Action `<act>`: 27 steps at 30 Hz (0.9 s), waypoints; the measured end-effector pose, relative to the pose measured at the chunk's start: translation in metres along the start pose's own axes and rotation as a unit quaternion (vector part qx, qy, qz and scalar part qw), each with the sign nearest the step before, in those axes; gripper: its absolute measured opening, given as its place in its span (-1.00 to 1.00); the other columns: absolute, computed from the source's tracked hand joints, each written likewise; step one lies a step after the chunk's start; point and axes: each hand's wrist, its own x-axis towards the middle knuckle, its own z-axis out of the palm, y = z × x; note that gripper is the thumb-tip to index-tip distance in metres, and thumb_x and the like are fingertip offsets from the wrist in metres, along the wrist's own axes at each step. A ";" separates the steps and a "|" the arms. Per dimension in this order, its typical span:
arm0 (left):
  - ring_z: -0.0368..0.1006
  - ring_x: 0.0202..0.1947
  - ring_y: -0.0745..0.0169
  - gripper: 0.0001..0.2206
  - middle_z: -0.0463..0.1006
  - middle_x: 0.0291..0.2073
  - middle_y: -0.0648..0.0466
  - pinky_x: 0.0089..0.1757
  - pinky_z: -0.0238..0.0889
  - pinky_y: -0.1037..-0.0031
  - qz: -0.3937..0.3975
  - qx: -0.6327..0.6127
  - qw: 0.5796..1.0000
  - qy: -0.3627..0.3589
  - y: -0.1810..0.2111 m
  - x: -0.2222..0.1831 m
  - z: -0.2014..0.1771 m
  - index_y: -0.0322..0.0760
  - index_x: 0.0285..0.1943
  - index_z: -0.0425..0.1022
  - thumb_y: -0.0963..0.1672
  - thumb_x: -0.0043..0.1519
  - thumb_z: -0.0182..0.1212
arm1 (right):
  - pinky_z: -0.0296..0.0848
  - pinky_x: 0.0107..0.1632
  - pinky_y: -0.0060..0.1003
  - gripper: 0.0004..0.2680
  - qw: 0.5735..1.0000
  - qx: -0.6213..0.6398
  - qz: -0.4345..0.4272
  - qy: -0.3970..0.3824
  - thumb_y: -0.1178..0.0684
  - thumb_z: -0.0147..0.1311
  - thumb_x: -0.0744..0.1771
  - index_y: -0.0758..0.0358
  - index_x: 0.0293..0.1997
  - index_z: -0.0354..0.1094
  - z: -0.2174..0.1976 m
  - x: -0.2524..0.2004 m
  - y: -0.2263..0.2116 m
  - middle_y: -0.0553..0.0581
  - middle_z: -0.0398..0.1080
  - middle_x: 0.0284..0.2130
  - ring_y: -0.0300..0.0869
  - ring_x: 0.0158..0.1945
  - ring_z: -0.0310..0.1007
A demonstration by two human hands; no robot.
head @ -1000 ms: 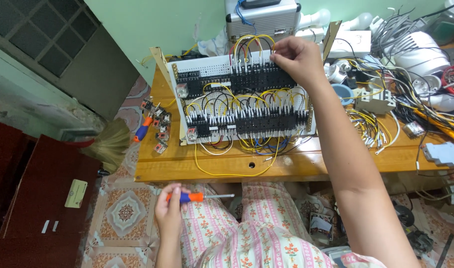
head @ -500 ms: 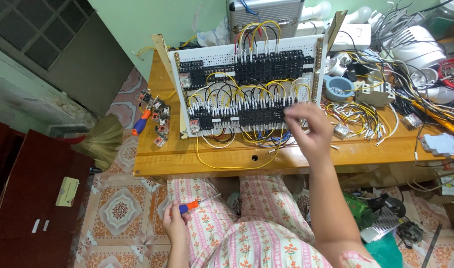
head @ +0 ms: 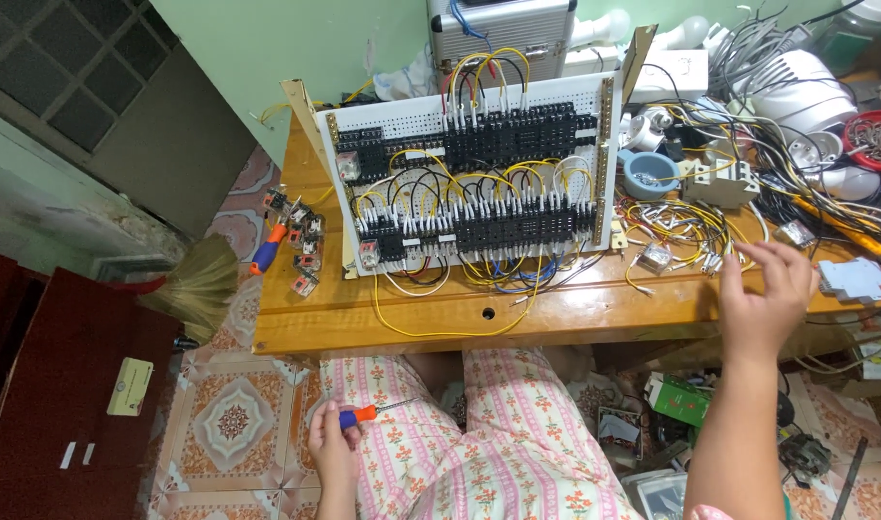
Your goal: Connecting electrical wires to a terminal block on a circuit board using a manual screwdriver.
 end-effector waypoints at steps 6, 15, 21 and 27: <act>0.24 -0.69 0.33 -0.79 0.55 -0.44 -0.11 -0.59 0.08 0.58 0.020 0.001 1.000 -0.003 -0.015 0.009 -0.004 -0.39 0.06 0.48 -0.11 0.40 0.11 | 0.35 0.02 -0.02 -0.81 0.981 -0.172 -0.088 -0.021 0.02 0.33 0.42 0.15 0.15 0.65 0.048 0.035 0.053 0.22 0.41 -0.04 0.13 0.04 0.29; 0.22 -0.68 0.38 -0.77 0.54 -0.42 -0.06 -0.59 0.10 0.61 0.021 0.014 1.000 -0.018 -0.007 0.008 -0.003 -0.38 0.11 0.50 -0.12 0.41 0.08 | 0.30 0.01 0.12 -0.87 0.983 -0.139 0.011 -0.123 -0.05 0.27 0.43 0.09 0.00 0.61 0.069 0.031 0.055 0.28 0.31 -0.01 0.23 0.11 0.20; 0.17 -0.71 0.37 -0.73 0.53 -0.42 -0.10 -0.61 0.04 0.58 0.019 0.017 0.999 -0.029 -0.015 0.019 -0.009 -0.38 0.15 0.50 -0.10 0.41 0.06 | 0.30 0.02 0.08 -0.98 0.987 -0.138 -0.041 -0.072 0.10 0.30 0.42 0.11 -0.09 0.61 0.065 0.026 0.047 0.17 0.36 -0.02 0.20 0.10 0.23; 0.20 -0.68 0.36 -0.76 0.53 -0.40 -0.08 -0.61 0.12 0.59 0.029 0.041 0.998 -0.028 -0.007 0.009 -0.005 -0.38 0.09 0.52 -0.11 0.39 0.11 | 0.28 0.04 -0.02 -0.97 0.998 -0.011 -0.039 0.038 0.26 0.12 0.50 0.40 0.02 0.45 0.060 0.029 0.045 0.25 0.48 -0.12 0.07 -0.10 0.37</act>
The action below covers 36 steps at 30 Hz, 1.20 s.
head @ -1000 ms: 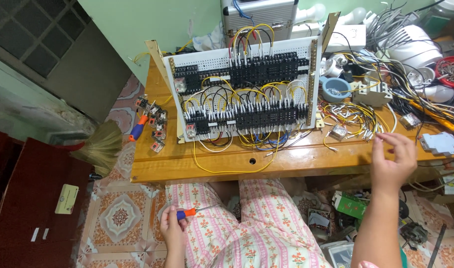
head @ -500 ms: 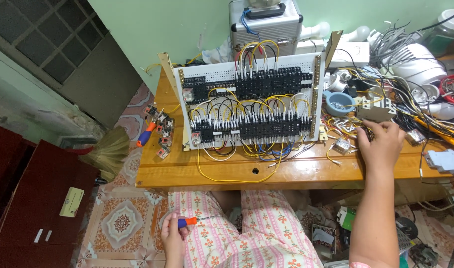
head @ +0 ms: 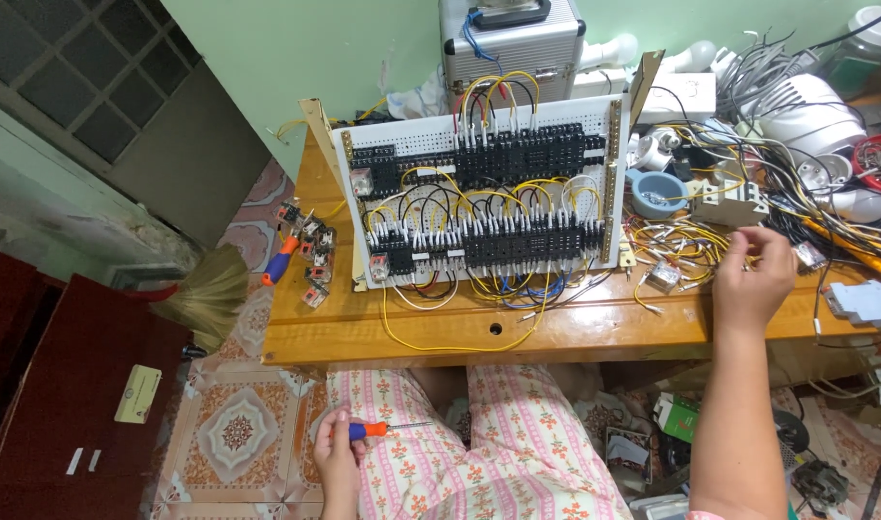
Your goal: Connecting electrical wires to a terminal block on a circuit board using a manual screwdriver.
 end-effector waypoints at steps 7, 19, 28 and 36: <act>0.22 -0.67 0.36 -0.77 0.54 -0.42 -0.06 -0.60 0.12 0.59 0.006 0.013 1.000 -0.005 0.002 -0.003 0.000 -0.37 0.11 0.52 -0.12 0.40 0.08 | 0.39 -0.03 -0.22 -1.00 0.979 0.182 0.092 -0.016 0.28 -0.15 0.57 0.37 0.11 0.15 -0.018 0.013 -0.044 0.35 0.51 -0.09 0.00 0.00 0.56; 0.24 -0.66 0.32 -0.79 0.54 -0.44 -0.12 -0.57 0.15 0.56 0.006 0.040 0.999 -0.021 0.002 -0.003 0.007 -0.42 0.08 0.48 -0.14 0.40 0.09 | 0.32 -0.46 -0.46 -0.93 0.901 0.393 0.182 0.000 0.22 0.09 0.56 0.17 0.08 0.28 -0.021 0.097 -0.040 0.12 0.37 -0.24 -0.26 -0.25 0.47; 0.19 -0.68 0.39 -0.87 0.53 -0.36 -0.11 -0.61 0.15 0.56 -0.052 -0.088 0.995 0.022 0.010 -0.007 0.009 -0.38 -0.04 0.47 -0.23 0.42 -0.02 | 0.05 -0.49 -0.52 -0.89 0.864 0.420 0.241 -0.137 0.18 -0.05 0.52 0.05 -0.11 0.26 -0.085 0.077 -0.177 -0.04 0.27 -0.45 -0.39 -0.56 0.08; 0.36 -0.50 0.30 -0.82 0.44 -0.45 0.02 -0.48 0.24 0.64 -0.085 -0.140 0.970 -0.178 0.041 -0.033 0.079 -0.42 0.09 0.44 -0.28 0.34 0.02 | 0.41 -0.34 -0.52 -0.94 0.805 0.393 0.284 -0.342 0.07 0.12 0.39 0.11 -0.10 0.41 -0.055 -0.018 -0.218 -0.03 0.42 -0.42 -0.35 -0.40 0.38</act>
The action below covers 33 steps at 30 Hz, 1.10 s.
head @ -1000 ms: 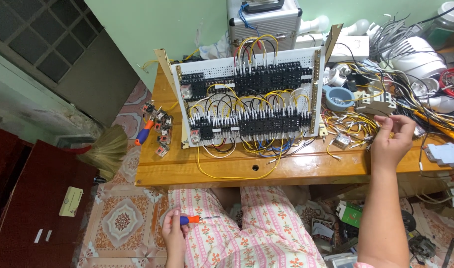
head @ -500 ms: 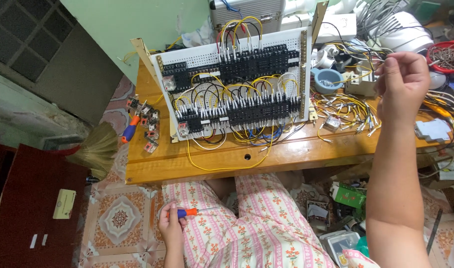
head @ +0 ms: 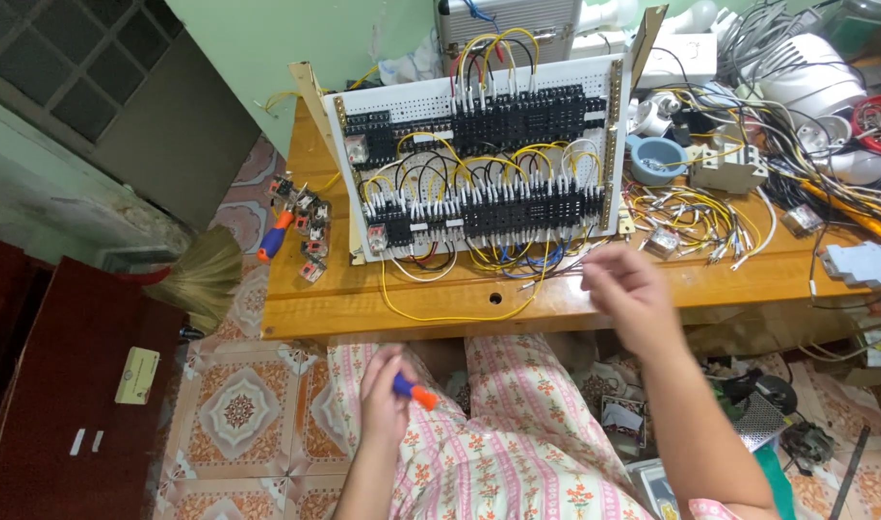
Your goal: Connecting electrical wires to a terminal block on a circuit board using a manual screwdriver.
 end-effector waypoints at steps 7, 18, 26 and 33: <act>0.51 -0.63 0.28 -0.70 0.56 -0.73 -0.03 -0.44 0.30 0.62 0.229 0.238 0.908 -0.259 0.044 -0.013 0.109 -0.34 0.07 0.64 -0.07 0.28 0.23 | 0.32 -0.58 -0.48 -0.91 0.988 0.123 -0.077 -0.043 0.26 0.08 0.37 0.41 -0.07 0.42 0.056 -0.012 0.015 0.21 0.46 -0.53 -0.32 -0.68 0.28; 0.51 -0.59 0.30 -0.91 0.60 -0.71 0.20 -0.35 0.36 0.58 0.359 0.364 0.825 -0.240 0.078 -0.032 0.173 -0.14 -0.18 0.70 -0.11 0.29 0.30 | 0.49 -0.34 -0.38 -0.81 0.968 0.204 -0.091 -0.112 0.33 0.06 0.35 0.52 0.08 0.42 0.069 0.002 -0.021 0.25 0.51 -0.35 -0.24 -0.41 0.45; 0.54 -0.51 0.33 -0.89 0.63 -0.67 0.17 -0.29 0.40 0.52 0.354 0.363 0.827 -0.243 0.085 -0.016 0.177 -0.14 -0.12 0.69 -0.10 0.26 0.32 | 0.56 -0.26 -0.39 -0.90 0.975 0.116 -0.116 -0.147 0.25 0.24 0.30 0.38 -0.15 0.58 0.061 0.035 -0.035 0.22 0.48 -0.28 -0.20 -0.30 0.51; 0.46 -0.12 0.07 -0.63 0.60 -0.19 -0.10 -0.10 0.39 0.32 0.426 0.282 0.821 -0.255 0.148 -0.019 0.189 -0.35 0.22 0.43 -0.24 0.19 0.12 | 0.62 -0.20 -0.31 -0.89 0.981 0.065 -0.166 -0.083 0.26 0.16 0.37 0.34 -0.02 0.45 0.014 0.128 -0.087 0.26 0.50 -0.23 -0.10 -0.28 0.56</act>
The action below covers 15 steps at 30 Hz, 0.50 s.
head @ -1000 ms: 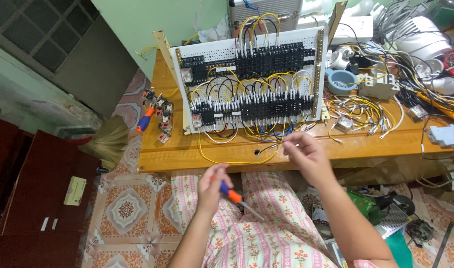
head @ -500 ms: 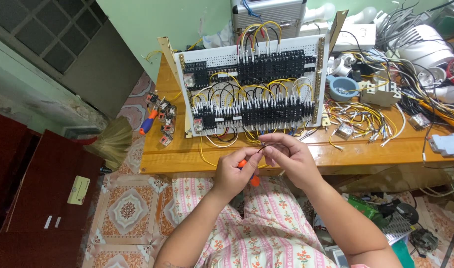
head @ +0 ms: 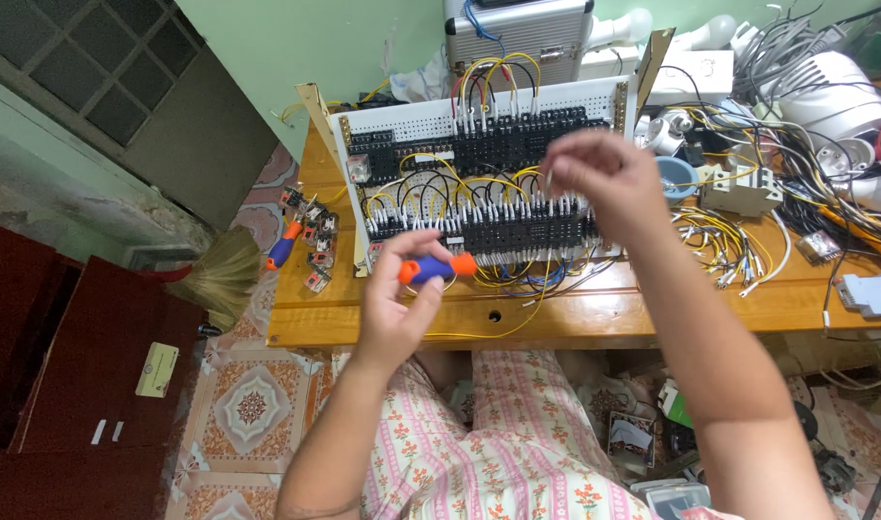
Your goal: Connecting electrical wires to a terminal block on a circuit board using a manual screwdriver.
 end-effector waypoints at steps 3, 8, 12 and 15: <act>0.52 0.04 0.10 -0.70 0.56 0.04 -0.06 0.04 0.43 0.39 0.072 0.178 0.981 0.022 0.011 0.015 -0.005 -0.31 0.25 0.32 -0.17 0.35 0.14 | 0.68 -0.08 -0.35 -0.82 0.997 0.065 0.005 -0.028 0.30 0.26 0.31 0.32 -0.04 0.39 -0.014 0.041 0.007 0.19 0.53 -0.22 -0.15 -0.17 0.58; 0.45 0.19 -0.18 -0.73 0.47 0.11 -0.24 0.25 0.37 0.16 0.243 0.262 0.934 0.014 -0.007 0.054 0.008 -0.46 0.24 0.28 -0.20 0.41 0.11 | 0.69 -0.08 -0.43 -0.88 0.999 0.002 -0.034 -0.017 0.29 0.26 0.34 0.27 -0.10 0.43 0.001 0.081 0.022 0.12 0.54 -0.26 -0.25 -0.18 0.60; 0.46 0.19 -0.18 -0.72 0.46 0.14 -0.26 0.25 0.36 0.17 0.285 0.290 0.913 -0.018 -0.011 0.077 0.022 -0.42 0.28 0.24 -0.24 0.42 0.12 | 0.65 -0.09 -0.45 -0.91 0.997 -0.037 -0.061 -0.022 0.25 0.24 0.35 0.25 -0.12 0.44 0.016 0.097 0.033 0.09 0.53 -0.34 -0.28 -0.27 0.58; 0.45 0.20 -0.21 -0.72 0.47 0.13 -0.25 0.25 0.37 0.14 0.276 0.289 0.917 -0.016 -0.013 0.082 0.025 -0.45 0.27 0.24 -0.24 0.42 0.12 | 0.62 -0.16 -0.45 -0.89 0.993 -0.073 -0.085 -0.039 0.30 0.26 0.33 0.25 -0.14 0.47 0.020 0.101 0.036 0.08 0.53 -0.34 -0.30 -0.28 0.56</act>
